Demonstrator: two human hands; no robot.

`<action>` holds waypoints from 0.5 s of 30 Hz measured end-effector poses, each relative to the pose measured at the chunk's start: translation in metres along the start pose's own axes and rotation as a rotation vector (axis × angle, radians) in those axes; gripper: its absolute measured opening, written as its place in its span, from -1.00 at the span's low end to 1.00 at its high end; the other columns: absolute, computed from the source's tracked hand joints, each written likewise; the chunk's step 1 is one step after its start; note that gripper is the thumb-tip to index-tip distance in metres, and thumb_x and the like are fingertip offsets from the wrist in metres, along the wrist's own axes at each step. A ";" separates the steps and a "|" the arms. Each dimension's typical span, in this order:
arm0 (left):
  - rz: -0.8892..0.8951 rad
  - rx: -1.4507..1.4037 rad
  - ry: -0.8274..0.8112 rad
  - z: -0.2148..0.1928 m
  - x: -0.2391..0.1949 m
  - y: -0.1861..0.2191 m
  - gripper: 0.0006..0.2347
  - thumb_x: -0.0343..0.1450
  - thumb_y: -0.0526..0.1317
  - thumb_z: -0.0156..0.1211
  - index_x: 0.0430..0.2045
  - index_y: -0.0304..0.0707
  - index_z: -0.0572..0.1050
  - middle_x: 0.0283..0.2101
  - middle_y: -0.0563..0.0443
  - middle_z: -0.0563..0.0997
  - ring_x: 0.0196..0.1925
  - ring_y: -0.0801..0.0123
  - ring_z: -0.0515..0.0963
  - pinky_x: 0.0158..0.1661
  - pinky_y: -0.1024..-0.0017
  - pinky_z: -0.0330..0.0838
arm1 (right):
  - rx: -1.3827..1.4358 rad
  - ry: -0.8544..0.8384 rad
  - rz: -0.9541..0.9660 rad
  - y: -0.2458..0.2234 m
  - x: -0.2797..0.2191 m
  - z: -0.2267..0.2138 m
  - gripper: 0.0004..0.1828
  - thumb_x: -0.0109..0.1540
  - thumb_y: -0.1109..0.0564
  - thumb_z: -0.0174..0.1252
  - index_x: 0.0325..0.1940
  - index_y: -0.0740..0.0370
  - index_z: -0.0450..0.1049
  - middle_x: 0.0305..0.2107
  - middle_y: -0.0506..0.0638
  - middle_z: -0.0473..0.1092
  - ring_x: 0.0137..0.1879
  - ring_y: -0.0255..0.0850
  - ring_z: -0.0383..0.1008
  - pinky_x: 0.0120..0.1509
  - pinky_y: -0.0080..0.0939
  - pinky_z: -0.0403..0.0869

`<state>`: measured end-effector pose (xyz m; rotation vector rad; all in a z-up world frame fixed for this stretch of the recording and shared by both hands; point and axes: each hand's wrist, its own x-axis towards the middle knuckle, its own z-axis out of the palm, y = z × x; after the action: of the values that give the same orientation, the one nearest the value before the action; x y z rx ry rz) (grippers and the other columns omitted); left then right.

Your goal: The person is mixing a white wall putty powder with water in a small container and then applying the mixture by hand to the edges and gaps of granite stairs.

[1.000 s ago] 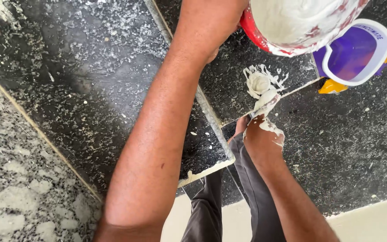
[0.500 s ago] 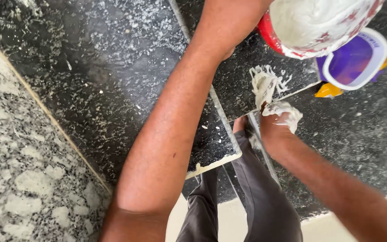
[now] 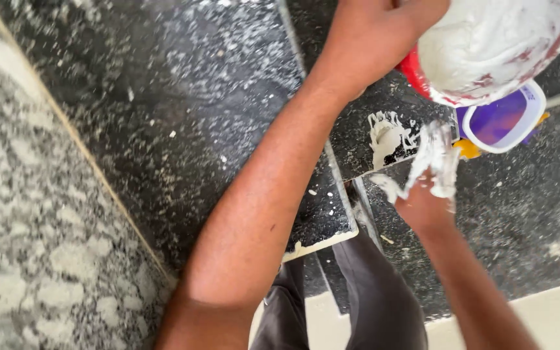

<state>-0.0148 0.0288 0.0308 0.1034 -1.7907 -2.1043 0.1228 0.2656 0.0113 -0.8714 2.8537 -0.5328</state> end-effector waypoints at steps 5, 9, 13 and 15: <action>-0.019 0.137 -0.051 -0.010 -0.004 0.014 -0.78 0.43 -0.18 0.32 -0.50 -0.39 0.52 -0.61 0.23 0.50 -0.52 0.66 0.49 -0.49 0.47 0.39 | -0.142 -0.054 0.216 0.007 0.014 0.046 0.31 0.25 -0.55 0.08 0.55 0.70 -0.11 0.54 0.57 -0.25 0.68 0.41 -0.31 0.62 0.60 -0.29; -0.026 0.131 -0.054 -0.009 -0.007 0.011 -0.77 0.45 -0.18 0.31 -0.51 -0.40 0.50 -0.59 0.21 0.47 -0.49 0.66 0.45 -0.47 0.46 0.36 | -0.180 -0.043 0.144 0.029 0.011 0.068 0.29 0.28 -0.57 0.04 0.57 0.67 -0.08 0.54 0.57 -0.21 0.68 0.45 -0.32 0.57 0.71 -0.35; 0.056 0.130 -0.068 -0.009 -0.006 0.013 -0.79 0.46 -0.19 0.31 -0.47 -0.37 0.53 -0.58 0.21 0.51 -0.49 0.66 0.50 -0.45 0.46 0.40 | -0.144 0.042 0.042 0.033 0.012 0.069 0.25 0.25 -0.55 0.08 0.59 0.55 -0.04 0.53 0.59 -0.23 0.67 0.48 -0.36 0.54 0.78 -0.38; 0.036 0.153 -0.088 -0.008 -0.007 0.011 -0.80 0.45 -0.20 0.32 -0.49 -0.37 0.54 -0.60 0.20 0.51 -0.51 0.66 0.50 -0.47 0.46 0.38 | -0.098 0.052 0.055 0.031 0.014 0.066 0.25 0.24 -0.53 0.07 0.59 0.57 -0.04 0.52 0.61 -0.23 0.65 0.51 -0.36 0.52 0.80 -0.37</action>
<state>-0.0038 0.0226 0.0385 0.0187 -1.9885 -1.9735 0.1091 0.2621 -0.0611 -0.8026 2.9633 -0.4188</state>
